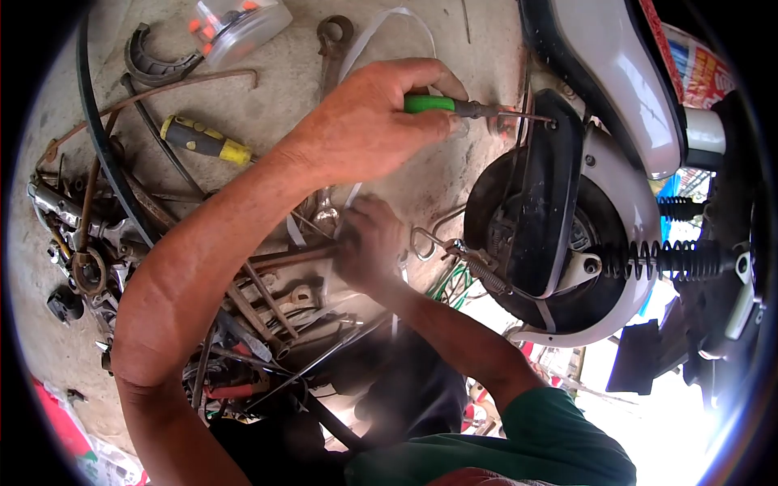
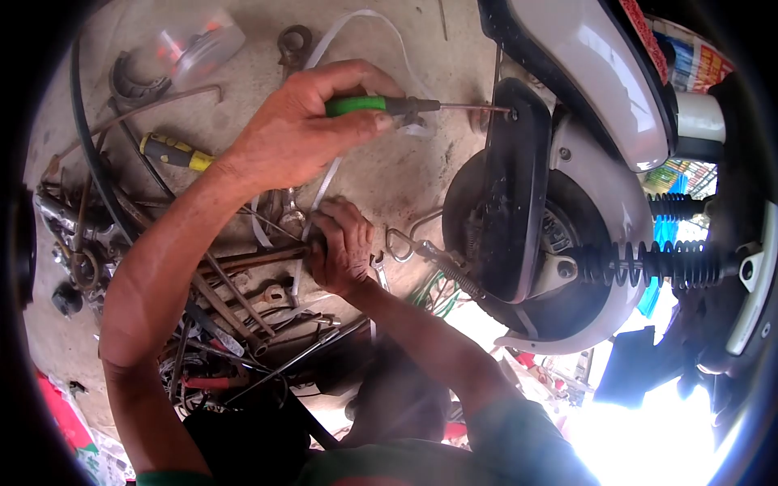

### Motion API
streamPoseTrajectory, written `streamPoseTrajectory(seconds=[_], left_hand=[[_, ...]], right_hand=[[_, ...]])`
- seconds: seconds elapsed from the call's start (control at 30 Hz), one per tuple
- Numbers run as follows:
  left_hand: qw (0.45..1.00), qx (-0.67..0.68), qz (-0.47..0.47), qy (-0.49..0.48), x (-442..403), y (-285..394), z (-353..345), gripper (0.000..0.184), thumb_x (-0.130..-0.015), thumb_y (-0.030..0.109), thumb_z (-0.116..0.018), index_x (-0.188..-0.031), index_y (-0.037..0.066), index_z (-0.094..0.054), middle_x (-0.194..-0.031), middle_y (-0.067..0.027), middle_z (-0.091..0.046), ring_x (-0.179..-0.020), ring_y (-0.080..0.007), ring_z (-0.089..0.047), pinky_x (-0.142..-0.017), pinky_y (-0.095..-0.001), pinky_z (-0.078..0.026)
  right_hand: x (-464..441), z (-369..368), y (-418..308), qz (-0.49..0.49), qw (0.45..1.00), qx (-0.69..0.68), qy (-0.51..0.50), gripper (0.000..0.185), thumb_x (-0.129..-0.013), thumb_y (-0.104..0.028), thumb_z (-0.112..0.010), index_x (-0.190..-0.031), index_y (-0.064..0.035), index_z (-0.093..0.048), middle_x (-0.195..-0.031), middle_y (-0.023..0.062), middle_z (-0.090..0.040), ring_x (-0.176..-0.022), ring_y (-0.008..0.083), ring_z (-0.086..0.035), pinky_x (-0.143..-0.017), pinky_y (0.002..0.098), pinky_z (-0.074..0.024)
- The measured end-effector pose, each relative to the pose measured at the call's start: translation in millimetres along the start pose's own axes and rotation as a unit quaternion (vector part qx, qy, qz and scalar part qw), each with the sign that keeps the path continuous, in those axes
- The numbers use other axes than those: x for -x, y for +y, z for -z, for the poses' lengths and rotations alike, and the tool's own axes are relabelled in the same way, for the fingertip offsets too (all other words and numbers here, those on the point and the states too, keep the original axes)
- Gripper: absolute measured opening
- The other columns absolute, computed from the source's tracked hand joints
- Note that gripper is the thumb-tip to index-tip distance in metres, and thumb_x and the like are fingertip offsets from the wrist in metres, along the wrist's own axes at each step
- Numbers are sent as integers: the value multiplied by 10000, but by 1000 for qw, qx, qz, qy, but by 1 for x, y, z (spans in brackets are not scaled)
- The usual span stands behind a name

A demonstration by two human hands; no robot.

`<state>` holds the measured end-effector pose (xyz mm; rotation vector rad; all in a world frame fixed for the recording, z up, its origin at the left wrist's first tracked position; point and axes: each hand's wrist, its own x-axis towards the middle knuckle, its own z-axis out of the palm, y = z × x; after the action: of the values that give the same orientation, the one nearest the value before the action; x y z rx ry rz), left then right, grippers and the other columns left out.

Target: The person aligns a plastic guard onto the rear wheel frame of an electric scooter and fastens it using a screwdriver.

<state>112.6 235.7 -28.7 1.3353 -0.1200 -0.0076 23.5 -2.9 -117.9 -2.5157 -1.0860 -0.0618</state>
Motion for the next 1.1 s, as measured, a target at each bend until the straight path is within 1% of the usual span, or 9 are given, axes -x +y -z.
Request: streamPoseTrajectory(seconds=[0.17,0.27,0.63,0.73,0.83,0.93,1.03,1.07,1.1], left_hand=[[1000,-20,-20,6,-1,-2,-1,202,-933,127,-700,-1124,71,-670,-750,48,-503,-703,-47,-466,-618,-253,-390],[1000,-20,-13,0,-2,-3,0,210,-927,114,-698,-1130,70,-670,-764,45,-512,-721,-49,-474,-634,-249,-399],[1000,-6,-11,2,-3,2,1,186,-922,106,-695,-1103,66,-677,-753,45,-526,-721,-45,-475,-630,-246,-395],[999,-29,-28,13,-2,4,2,186,-913,107,-699,-1094,65,-680,-751,36,-530,-707,-52,-477,-624,-253,-394],[998,-32,-53,20,-4,-1,2,184,-911,120,-695,-1084,61,-680,-744,23,-533,-698,-65,-481,-624,-261,-397],[997,-31,-66,23,-5,-2,2,181,-917,149,-681,-1074,59,-680,-731,14,-534,-695,-75,-487,-627,-270,-402],[996,-37,-74,22,-4,-1,3,192,-920,177,-669,-1069,55,-680,-718,6,-539,-690,-81,-491,-624,-278,-404],[996,-43,-77,22,-4,0,5,198,-921,185,-665,-1068,54,-680,-713,3,-541,-687,-82,-492,-621,-281,-404],[994,-44,-91,31,-5,-3,6,204,-920,189,-667,-1069,51,-679,-714,-2,-552,-682,-85,-494,-620,-285,-406]], right_hand=[[0,0,0,-2,1000,-6,-4,484,-809,-146,-579,-1282,-45,-553,-1326,150,-528,-1279,381,-482,-1026,478,-339],[-1,2,-1,1,1000,-10,-4,480,-813,-146,-579,-1282,-44,-551,-1324,153,-526,-1278,383,-480,-1027,480,-338],[3,-2,2,6,1000,-3,9,492,-800,-154,-583,-1278,-44,-549,-1322,153,-521,-1274,381,-478,-1025,488,-339],[0,5,-6,-10,999,41,-18,513,-771,-153,-593,-1270,-41,-551,-1324,156,-516,-1275,384,-476,-1025,489,-339],[2,2,-2,-14,1000,14,-17,551,-728,-119,-633,-1270,-59,-550,-1337,148,-503,-1286,391,-465,-1041,500,-325],[-10,20,-18,-54,997,19,-59,500,-744,-77,-671,-1237,-72,-587,-1323,143,-533,-1276,378,-484,-1039,489,-367],[-26,69,-32,-48,984,-63,-163,400,-776,-70,-710,-1169,-72,-639,-1188,143,-636,-1136,353,-599,-968,458,-467],[-38,95,-43,-84,979,-63,-175,288,-810,-84,-721,-1093,-55,-678,-1017,139,-704,-948,340,-677,-860,431,-538],[-53,121,-50,-23,989,-61,-132,270,-794,-67,-731,-1060,-49,-687,-946,128,-720,-855,338,-696,-817,425,-550]])
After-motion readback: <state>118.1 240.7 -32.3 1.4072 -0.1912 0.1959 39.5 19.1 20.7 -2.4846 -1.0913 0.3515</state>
